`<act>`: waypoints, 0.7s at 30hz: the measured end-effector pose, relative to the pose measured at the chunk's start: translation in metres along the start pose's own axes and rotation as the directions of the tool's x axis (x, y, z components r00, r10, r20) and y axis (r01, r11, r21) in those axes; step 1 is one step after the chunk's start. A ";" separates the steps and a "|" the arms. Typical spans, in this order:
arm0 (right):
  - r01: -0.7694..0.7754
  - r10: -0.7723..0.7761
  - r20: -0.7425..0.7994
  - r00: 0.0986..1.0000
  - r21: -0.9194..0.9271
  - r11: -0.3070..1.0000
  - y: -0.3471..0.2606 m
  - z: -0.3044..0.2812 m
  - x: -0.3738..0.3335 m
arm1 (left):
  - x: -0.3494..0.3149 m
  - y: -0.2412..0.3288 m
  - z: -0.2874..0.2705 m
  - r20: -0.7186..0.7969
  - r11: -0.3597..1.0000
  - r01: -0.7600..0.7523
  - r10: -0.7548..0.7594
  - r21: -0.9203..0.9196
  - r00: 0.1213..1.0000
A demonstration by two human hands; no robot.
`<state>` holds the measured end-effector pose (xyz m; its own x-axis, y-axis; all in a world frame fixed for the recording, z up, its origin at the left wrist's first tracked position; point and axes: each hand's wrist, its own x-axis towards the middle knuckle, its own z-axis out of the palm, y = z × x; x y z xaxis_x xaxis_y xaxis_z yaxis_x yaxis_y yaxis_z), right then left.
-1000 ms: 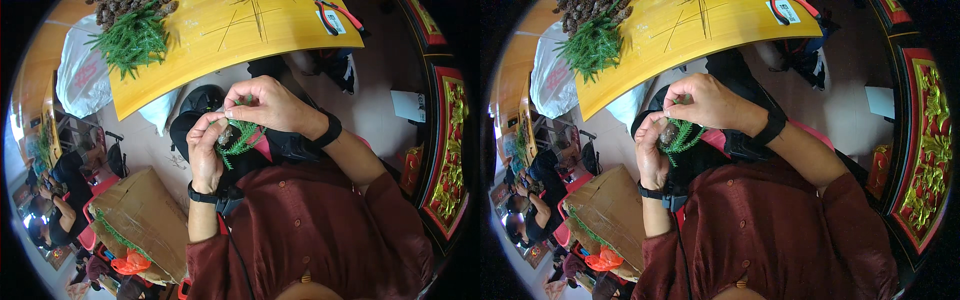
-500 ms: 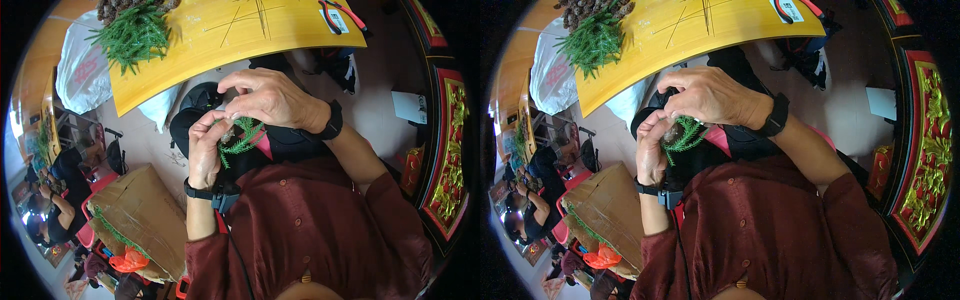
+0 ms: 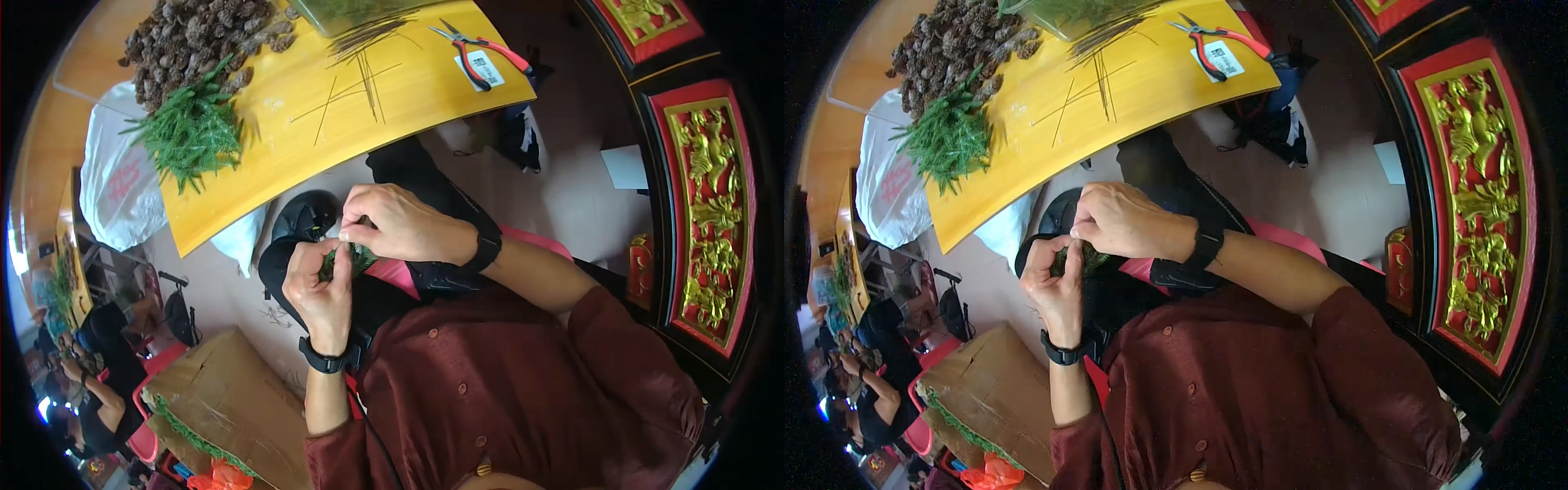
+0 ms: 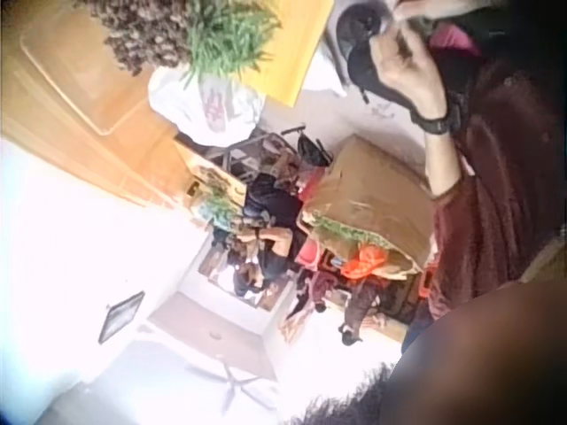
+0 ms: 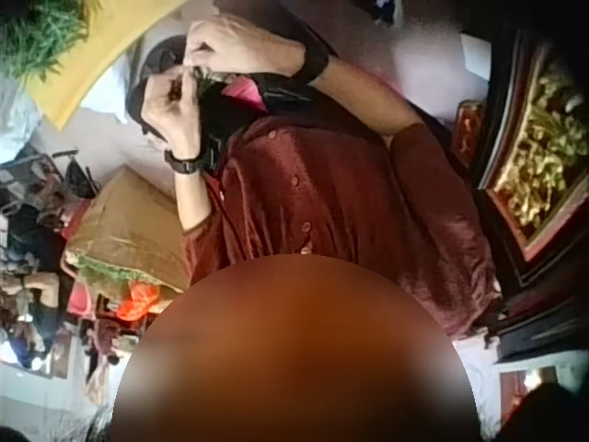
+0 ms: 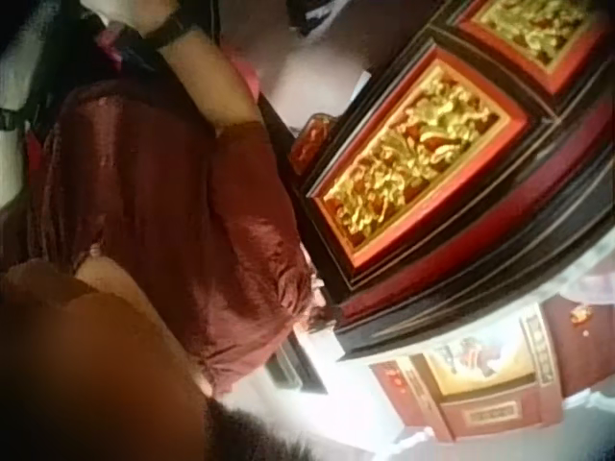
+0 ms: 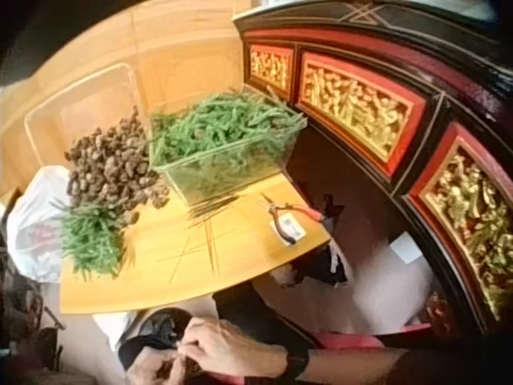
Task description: Assembling small artificial plant components by attaching green plastic leaves and decorative seeds.
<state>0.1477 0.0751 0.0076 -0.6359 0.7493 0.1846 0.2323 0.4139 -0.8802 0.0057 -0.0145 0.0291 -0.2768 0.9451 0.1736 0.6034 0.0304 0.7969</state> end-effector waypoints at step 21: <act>0.242 -0.289 0.207 0.935 0.227 0.943 -0.034 -0.029 0.001 | -0.001 -0.007 -0.044 0.573 0.574 0.577 -0.215 -0.582 0.791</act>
<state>0.1605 0.0771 0.0508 -0.8137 0.4738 0.3366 -0.1016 0.4543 -0.8850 -0.0315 -0.0305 0.0487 0.0799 0.9275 -0.3651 -0.2484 0.3733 0.8939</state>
